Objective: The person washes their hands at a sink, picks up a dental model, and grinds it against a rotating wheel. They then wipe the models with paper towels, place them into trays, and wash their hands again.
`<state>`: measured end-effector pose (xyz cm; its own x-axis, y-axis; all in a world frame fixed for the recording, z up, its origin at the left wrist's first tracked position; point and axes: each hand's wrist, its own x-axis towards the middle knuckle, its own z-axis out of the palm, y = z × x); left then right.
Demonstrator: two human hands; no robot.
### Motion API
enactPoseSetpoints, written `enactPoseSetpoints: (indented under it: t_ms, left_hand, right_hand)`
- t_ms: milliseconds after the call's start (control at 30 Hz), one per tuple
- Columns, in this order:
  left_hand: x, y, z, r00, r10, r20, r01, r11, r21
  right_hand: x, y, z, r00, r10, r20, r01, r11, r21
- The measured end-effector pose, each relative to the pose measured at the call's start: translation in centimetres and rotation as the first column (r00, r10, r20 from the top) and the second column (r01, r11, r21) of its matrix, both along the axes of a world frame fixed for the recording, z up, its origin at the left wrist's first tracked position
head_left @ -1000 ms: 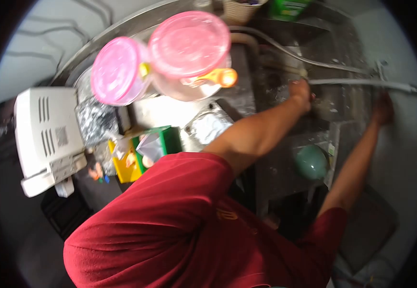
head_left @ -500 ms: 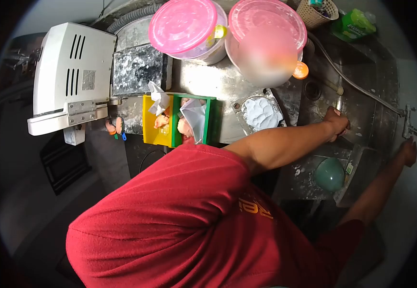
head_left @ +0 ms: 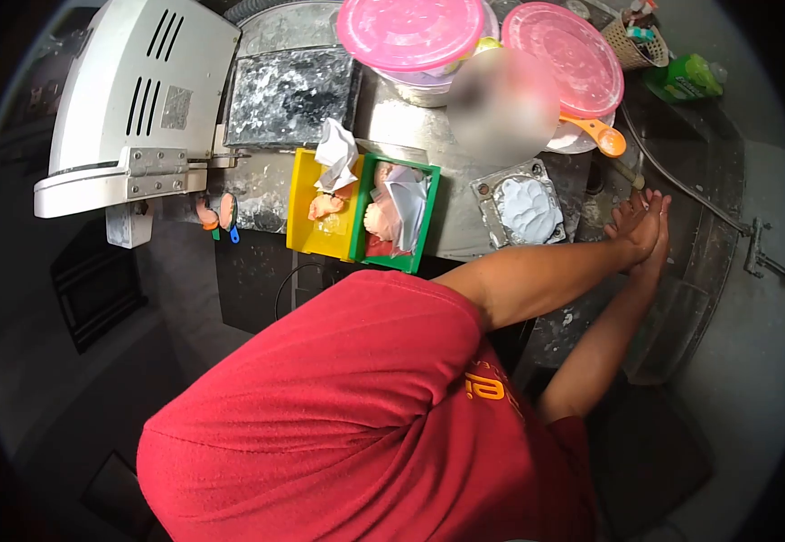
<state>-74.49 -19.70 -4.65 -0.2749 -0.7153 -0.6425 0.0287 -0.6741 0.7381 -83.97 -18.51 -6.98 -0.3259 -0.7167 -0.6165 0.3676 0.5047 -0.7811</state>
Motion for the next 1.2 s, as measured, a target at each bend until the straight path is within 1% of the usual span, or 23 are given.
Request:
enactPoseSetpoints:
  t_ms: [33, 133, 200, 267, 333, 367, 400, 433, 500, 533, 567, 633, 667, 700, 800, 833, 900, 933, 967, 1000, 1067, 1133, 1200]
  left_hand:
    - [0.6, 0.1, 0.0, 0.999, -0.026, -0.021, 0.026, 1.0, 0.005]
    - [-0.2, 0.7, -0.2, 0.993, 0.025, 0.113, -0.021, 0.999, -0.033]
    - [-0.2, 1.3, 0.0, 0.987, 0.005, 0.163, 0.016, 0.992, -0.126]
    - [0.3, 2.3, 0.6, 0.981, 0.039, 0.189, 0.016, 0.959, -0.283]
    - [1.0, 4.1, 1.4, 0.976, 0.129, 0.175, -0.026, 0.87, -0.493]
    - [2.6, 5.0, 3.1, 0.972, 0.232, 0.043, -0.172, 0.821, -0.544]
    - [3.9, 5.4, 3.8, 0.975, 0.216, -0.046, -0.204, 0.794, -0.572]
    - [5.0, 5.8, 4.3, 0.972, 0.193, -0.134, -0.235, 0.768, -0.596]
    - [5.7, 6.3, 5.0, 0.947, 0.158, -0.281, -0.297, 0.765, -0.571]
    - [6.2, 6.0, 4.9, 0.943, -0.019, -0.331, -0.164, 0.842, -0.515]
    - [7.0, 5.3, 4.3, 0.903, -0.189, -0.387, -0.014, 0.885, -0.466]
    - [7.9, 5.5, 3.5, 0.845, -0.359, -0.396, 0.167, 0.881, -0.442]
    - [8.0, 5.9, 2.9, 0.863, -0.369, -0.344, 0.187, 0.868, -0.461]
    - [8.2, 6.1, 2.4, 0.88, -0.376, -0.288, 0.206, 0.851, -0.482]
    - [8.2, 9.7, 2.4, 0.996, 0.08, -0.031, -0.077, 0.669, -0.739]
    - [9.2, 9.7, 3.0, 0.997, -0.04, -0.069, -0.014, 0.767, -0.642]
    - [9.7, 10.4, 2.8, 0.986, -0.135, -0.1, 0.045, 0.784, -0.619]
    - [10.4, 10.5, 3.0, 0.976, -0.184, -0.114, 0.076, 0.786, -0.614]
    - [11.1, 10.8, 3.5, 0.971, -0.216, -0.102, 0.108, 0.776, -0.621]
    - [11.8, 11.4, 4.0, 0.965, -0.245, -0.091, 0.135, 0.766, -0.628]
    - [13.9, 12.4, 5.1, 0.954, -0.295, -0.05, 0.195, 0.741, -0.642]
    - [15.7, 13.6, 5.6, 0.94, -0.34, 0.012, 0.265, 0.71, -0.653]
    - [17.2, 13.6, 4.6, 0.833, -0.549, 0.067, 0.431, 0.569, -0.7]
  right_hand:
    - [0.9, 0.2, -0.1, 1.0, -0.007, -0.005, 0.007, 1.0, 0.024]
    - [1.3, 1.0, -1.7, 0.994, -0.03, 0.102, 0.031, 0.999, -0.011]
    - [-0.1, 1.0, -1.5, 0.998, 0.052, 0.017, -0.051, 0.995, -0.081]
    - [-3.7, 0.6, -0.6, 0.942, 0.207, -0.264, -0.246, 0.961, -0.123]
    - [-7.3, 0.2, 0.6, 0.785, 0.324, -0.527, -0.442, 0.89, -0.112]
    - [-6.9, 0.3, 2.5, 0.796, 0.297, -0.528, -0.435, 0.886, -0.158]
    - [-6.7, 0.4, 4.4, 0.805, 0.27, -0.528, -0.429, 0.88, -0.203]
    - [-5.2, 0.6, 8.4, 0.906, 0.171, -0.388, -0.3, 0.905, -0.302]
    - [-4.8, 1.0, 12.5, 0.911, 0.103, -0.399, -0.296, 0.837, -0.461]
    - [-5.2, 0.9, 13.4, 0.922, 0.085, -0.378, -0.3, 0.775, -0.556]
    - [-5.7, 0.6, 12.8, 0.922, 0.144, -0.36, -0.324, 0.797, -0.51]
    - [-7.6, -0.1, 8.4, 0.914, 0.253, -0.317, -0.372, 0.835, -0.406]
    - [-9.4, -0.9, 5.5, 0.906, 0.305, -0.293, -0.399, 0.847, -0.351]
    - [-14.1, -4.0, 0.6, 0.437, 0.667, -0.603, -0.653, 0.697, 0.298]
    - [-7.1, -2.9, 4.1, 0.737, 0.538, -0.41, -0.5, 0.841, 0.206]
    - [-5.0, -3.4, 6.7, 0.72, 0.506, -0.474, -0.554, 0.831, 0.046]
    - [-3.8, -2.5, 12.4, 0.729, 0.407, -0.55, -0.596, 0.773, -0.218]
    - [-2.8, -2.1, 14.2, 0.78, 0.283, -0.558, -0.532, 0.77, -0.353]
    - [-3.3, -1.7, 13.9, 0.916, 0.181, -0.358, -0.374, 0.706, -0.601]
    - [-4.2, -1.5, 13.3, 0.986, 0.115, -0.119, -0.165, 0.599, -0.783]
    - [-6.4, -3.1, 9.4, 0.869, 0.376, -0.321, -0.489, 0.756, -0.435]
    - [-9.4, -4.1, 3.8, 0.666, 0.646, -0.374, -0.69, 0.724, 0.023]
    - [-11.6, -3.3, -2.1, 0.419, 0.651, -0.632, -0.503, 0.747, 0.436]
